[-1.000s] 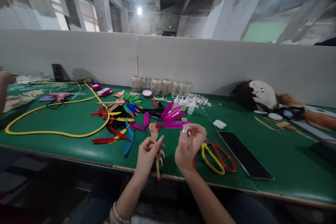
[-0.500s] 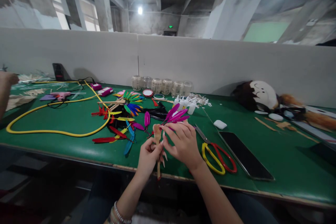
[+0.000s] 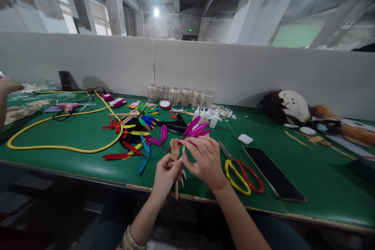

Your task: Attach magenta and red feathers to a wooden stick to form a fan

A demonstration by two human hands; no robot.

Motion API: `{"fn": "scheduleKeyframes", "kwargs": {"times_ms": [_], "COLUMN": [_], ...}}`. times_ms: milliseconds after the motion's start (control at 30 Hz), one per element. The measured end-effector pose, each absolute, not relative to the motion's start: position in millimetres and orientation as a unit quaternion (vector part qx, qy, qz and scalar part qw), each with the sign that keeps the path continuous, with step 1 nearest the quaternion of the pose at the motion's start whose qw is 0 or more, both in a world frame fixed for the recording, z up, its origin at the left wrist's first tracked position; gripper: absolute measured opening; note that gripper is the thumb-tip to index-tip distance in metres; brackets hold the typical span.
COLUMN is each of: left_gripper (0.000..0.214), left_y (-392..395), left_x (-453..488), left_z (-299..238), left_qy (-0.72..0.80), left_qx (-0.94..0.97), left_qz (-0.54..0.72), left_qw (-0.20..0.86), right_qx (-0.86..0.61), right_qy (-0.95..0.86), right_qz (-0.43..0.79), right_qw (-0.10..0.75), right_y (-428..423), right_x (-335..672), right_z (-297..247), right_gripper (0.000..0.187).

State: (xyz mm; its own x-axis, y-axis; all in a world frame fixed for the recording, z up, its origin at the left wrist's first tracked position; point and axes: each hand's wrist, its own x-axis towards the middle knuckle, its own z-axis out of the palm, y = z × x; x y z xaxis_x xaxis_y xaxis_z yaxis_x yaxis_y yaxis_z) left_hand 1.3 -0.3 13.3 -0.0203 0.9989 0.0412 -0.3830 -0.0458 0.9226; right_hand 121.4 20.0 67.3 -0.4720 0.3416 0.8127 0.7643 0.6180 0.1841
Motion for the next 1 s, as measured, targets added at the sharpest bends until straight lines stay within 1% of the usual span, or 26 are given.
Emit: {"fn": "scheduleKeyframes", "kwargs": {"times_ms": [500,633,767,900,1000], "left_gripper": [0.036,0.035,0.032,0.033,0.035], "left_y": [1,0,-1,-1,-1], "left_x": [1,1,1,1,1], "left_z": [10,13,14,11,10], "left_qy": [0.385,0.386,0.394,0.391,0.383], "left_qx": [0.402,0.401,0.411,0.443,0.467], "left_qz": [0.601,0.602,0.587,0.55,0.522], "left_qw": [0.573,0.573,0.576,0.59,0.603], "right_qx": [-0.325,-0.331,-0.399,-0.471,-0.521], "right_qy": [-0.816,-0.807,-0.757,-0.704,-0.683], "right_qz": [-0.277,-0.265,-0.252,-0.241,-0.176], "right_qw": [0.388,0.41,0.452,0.473,0.481], "right_y": [22,20,20,24,28], "right_x": [123,124,128,140,156], "right_z": [63,66,78,94,104], "right_gripper": [0.028,0.027,0.032,0.035,0.032]}}
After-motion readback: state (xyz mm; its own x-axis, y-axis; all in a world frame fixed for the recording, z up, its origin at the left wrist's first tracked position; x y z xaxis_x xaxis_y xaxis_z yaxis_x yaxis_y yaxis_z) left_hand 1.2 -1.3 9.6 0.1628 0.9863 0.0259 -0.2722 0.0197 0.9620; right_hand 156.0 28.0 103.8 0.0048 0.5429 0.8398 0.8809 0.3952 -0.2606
